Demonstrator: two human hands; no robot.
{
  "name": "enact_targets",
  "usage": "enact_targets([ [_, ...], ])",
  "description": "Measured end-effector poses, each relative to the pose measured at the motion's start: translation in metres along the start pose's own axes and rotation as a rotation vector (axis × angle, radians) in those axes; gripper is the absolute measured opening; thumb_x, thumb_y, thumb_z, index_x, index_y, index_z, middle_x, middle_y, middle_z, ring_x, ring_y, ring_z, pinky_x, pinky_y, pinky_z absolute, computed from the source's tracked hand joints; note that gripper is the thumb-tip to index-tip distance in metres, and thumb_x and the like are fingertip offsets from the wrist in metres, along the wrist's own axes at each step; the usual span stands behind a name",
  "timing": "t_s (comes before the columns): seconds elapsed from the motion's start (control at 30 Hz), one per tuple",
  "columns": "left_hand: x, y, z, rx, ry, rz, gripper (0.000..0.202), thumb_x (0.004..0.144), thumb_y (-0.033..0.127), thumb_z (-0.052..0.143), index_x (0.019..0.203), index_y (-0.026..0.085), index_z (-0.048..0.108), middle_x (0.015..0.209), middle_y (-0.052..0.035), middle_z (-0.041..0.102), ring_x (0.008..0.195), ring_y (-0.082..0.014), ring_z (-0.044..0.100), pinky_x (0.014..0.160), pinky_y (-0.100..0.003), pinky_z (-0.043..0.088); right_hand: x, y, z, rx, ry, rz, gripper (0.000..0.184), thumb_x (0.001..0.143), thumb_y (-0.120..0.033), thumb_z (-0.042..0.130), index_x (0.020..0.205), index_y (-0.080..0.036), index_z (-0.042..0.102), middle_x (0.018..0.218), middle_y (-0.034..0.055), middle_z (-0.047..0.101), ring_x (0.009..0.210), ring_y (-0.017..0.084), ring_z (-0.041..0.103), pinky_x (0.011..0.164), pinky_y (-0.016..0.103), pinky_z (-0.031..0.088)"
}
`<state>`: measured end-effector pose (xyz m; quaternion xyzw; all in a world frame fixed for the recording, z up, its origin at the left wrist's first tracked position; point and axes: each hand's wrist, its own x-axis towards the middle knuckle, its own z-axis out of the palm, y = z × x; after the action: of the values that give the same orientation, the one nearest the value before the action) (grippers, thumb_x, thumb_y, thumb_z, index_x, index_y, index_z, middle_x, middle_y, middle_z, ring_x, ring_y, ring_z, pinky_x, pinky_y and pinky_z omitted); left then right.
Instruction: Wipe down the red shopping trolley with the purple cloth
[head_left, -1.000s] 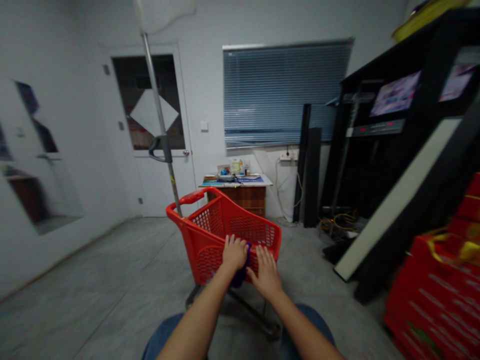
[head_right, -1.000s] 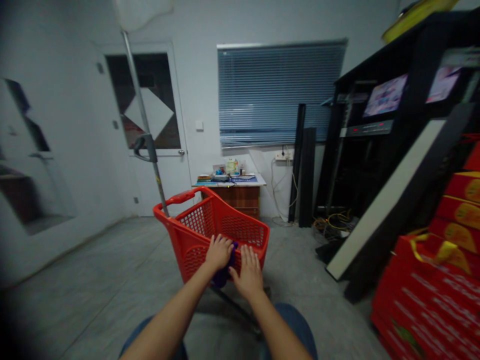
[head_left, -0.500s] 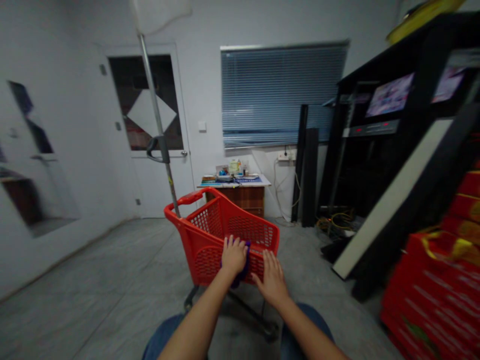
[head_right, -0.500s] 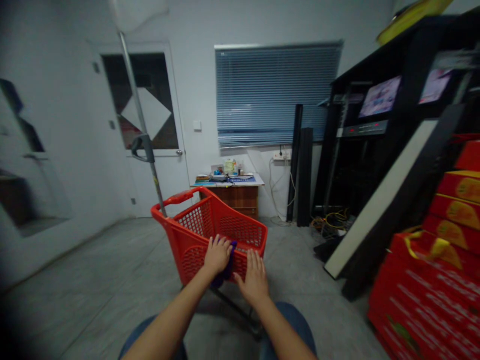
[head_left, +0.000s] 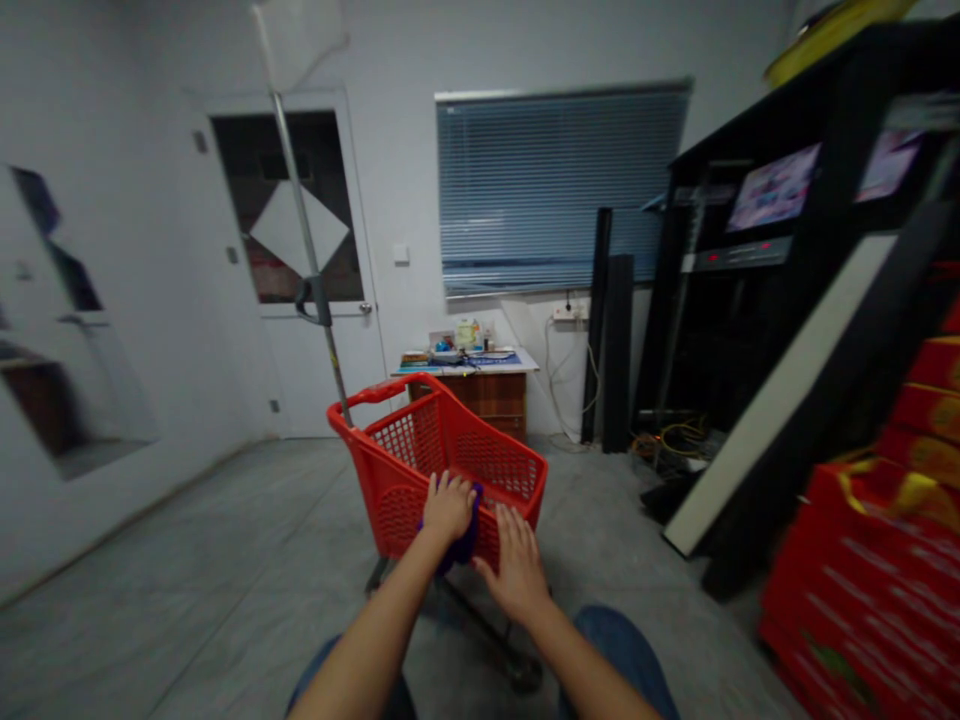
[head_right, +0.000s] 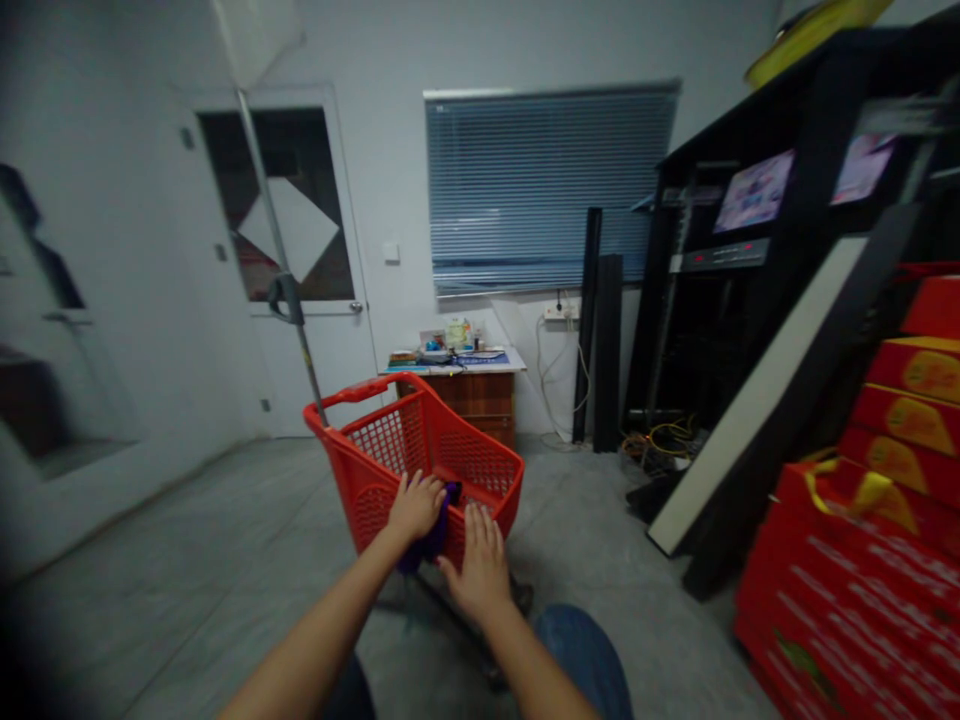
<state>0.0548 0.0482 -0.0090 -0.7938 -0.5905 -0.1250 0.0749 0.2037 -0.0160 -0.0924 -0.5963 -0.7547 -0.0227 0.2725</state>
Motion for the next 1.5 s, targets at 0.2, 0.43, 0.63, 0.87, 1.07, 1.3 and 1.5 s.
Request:
enact_targets([
  [0.2,-0.009,-0.013,0.005,-0.062,-0.078,0.164,0.042,0.101,0.039,0.029,0.131,0.031,0.057,0.146,-0.0025,0.052,0.143,-0.0266,0.034,0.119,-0.057,0.018,0.002,-0.002,-0.011,0.003,-0.057,-0.099,0.078,0.094,-0.062,0.036,0.152,-0.01,0.03,0.157,0.0114,0.03,0.146,0.026,0.025,0.121,0.044,0.019],
  [0.43,-0.004,-0.062,-0.003,0.01,-0.037,0.026,0.044,0.101,0.039,0.028,0.136,0.026,0.053,0.147,-0.0064,0.051,0.142,-0.0308,0.035,0.116,-0.059,0.021,0.01,-0.003,-0.007,-0.007,-0.052,-0.176,0.072,0.094,-0.057,0.041,0.151,-0.013,0.032,0.156,0.0113,0.033,0.145,0.025,0.028,0.119,0.044,0.022],
  [0.63,-0.019,-0.018,0.012,0.003,-0.007,0.222,0.04,0.101,0.036,0.03,0.117,0.026,0.065,0.126,-0.0045,0.066,0.136,-0.0265,0.043,0.119,-0.055,0.016,0.015,-0.011,0.0,-0.002,-0.073,-0.123,0.076,0.092,-0.06,0.043,0.149,-0.01,0.036,0.156,0.0138,0.032,0.145,0.028,0.027,0.118,0.046,0.024],
  [0.87,-0.002,-0.047,-0.003,0.014,-0.032,0.107,0.042,0.101,0.04,0.029,0.121,0.026,0.063,0.134,-0.0049,0.062,0.138,-0.0279,0.042,0.118,-0.057,0.017,0.009,-0.009,-0.013,0.025,-0.124,-0.129,0.07,0.094,-0.055,0.043,0.149,-0.014,0.036,0.157,0.0107,0.032,0.146,0.025,0.026,0.119,0.043,0.022],
  [1.07,-0.011,-0.036,0.004,0.022,0.017,0.068,0.041,0.101,0.035,0.029,0.124,0.023,0.061,0.134,-0.0068,0.062,0.139,-0.0299,0.04,0.117,-0.057,0.022,0.029,0.006,-0.022,0.046,-0.175,-0.062,0.059,0.098,-0.046,0.035,0.149,-0.017,0.037,0.156,0.0086,0.035,0.145,0.022,0.029,0.119,0.042,0.021],
  [1.3,-0.029,-0.009,0.019,-0.09,0.057,0.199,0.038,0.101,0.042,0.034,0.125,0.028,0.06,0.143,-0.0024,0.055,0.143,-0.0269,0.033,0.119,-0.056,0.019,0.048,0.035,-0.036,-0.016,-0.205,0.016,0.051,0.099,-0.044,0.034,0.138,-0.016,0.052,0.149,0.011,0.046,0.143,0.023,0.033,0.116,0.042,0.024],
  [1.5,-0.013,-0.047,0.011,-0.072,0.069,0.038,0.04,0.101,0.039,0.032,0.13,0.028,0.056,0.142,-0.0031,0.056,0.143,-0.0279,0.034,0.118,-0.057,0.021,0.031,0.019,-0.027,-0.022,-0.146,0.051,0.053,0.098,-0.045,0.034,0.14,-0.017,0.05,0.15,0.0119,0.045,0.143,0.025,0.031,0.114,0.042,0.028],
])
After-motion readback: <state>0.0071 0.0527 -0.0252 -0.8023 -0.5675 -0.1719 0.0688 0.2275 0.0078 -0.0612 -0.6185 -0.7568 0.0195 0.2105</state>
